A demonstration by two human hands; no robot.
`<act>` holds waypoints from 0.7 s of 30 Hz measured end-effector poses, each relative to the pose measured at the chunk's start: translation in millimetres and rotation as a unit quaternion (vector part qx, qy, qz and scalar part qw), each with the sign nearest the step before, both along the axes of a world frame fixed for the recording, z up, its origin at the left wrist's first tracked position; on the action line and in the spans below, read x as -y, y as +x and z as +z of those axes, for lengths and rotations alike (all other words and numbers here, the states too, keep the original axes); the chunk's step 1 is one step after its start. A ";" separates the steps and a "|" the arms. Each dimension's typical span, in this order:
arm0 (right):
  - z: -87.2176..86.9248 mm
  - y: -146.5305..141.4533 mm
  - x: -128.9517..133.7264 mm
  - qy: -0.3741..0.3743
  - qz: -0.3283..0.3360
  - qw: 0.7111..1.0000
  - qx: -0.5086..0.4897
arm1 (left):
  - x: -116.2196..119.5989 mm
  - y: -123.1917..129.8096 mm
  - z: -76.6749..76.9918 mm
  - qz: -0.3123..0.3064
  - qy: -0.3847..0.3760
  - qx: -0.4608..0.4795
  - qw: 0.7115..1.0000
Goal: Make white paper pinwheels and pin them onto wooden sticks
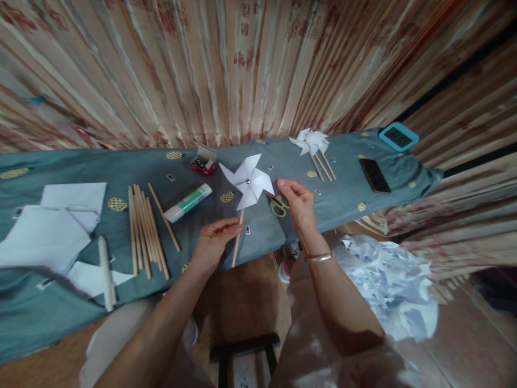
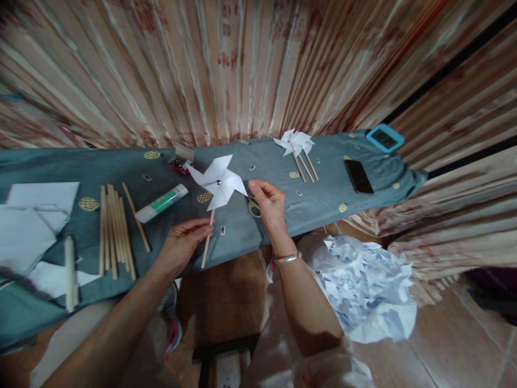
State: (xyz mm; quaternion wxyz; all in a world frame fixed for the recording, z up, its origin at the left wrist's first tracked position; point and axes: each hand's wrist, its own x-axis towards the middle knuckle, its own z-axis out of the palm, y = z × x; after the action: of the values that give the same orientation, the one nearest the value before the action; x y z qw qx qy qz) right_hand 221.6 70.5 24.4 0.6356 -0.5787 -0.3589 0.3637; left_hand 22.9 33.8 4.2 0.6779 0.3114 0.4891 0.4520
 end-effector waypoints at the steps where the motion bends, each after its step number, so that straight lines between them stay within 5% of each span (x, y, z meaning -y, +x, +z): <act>1: -0.9 -1.4 -0.3 -0.005 0.009 1.000 -0.003 | -0.2 -0.3 -0.6 -0.004 0.003 -0.003 1.000; 21: 5.7 -16.1 4.5 -0.049 0.064 0.996 -0.050 | -1.4 1.3 0.2 0.007 -0.009 0.010 1.000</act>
State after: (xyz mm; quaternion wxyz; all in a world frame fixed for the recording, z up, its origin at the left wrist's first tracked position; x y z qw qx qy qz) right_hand 205.5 66.0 30.1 0.5993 -0.5661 -0.3449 0.4487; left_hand 24.2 35.2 4.4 0.6821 0.2971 0.4886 0.4558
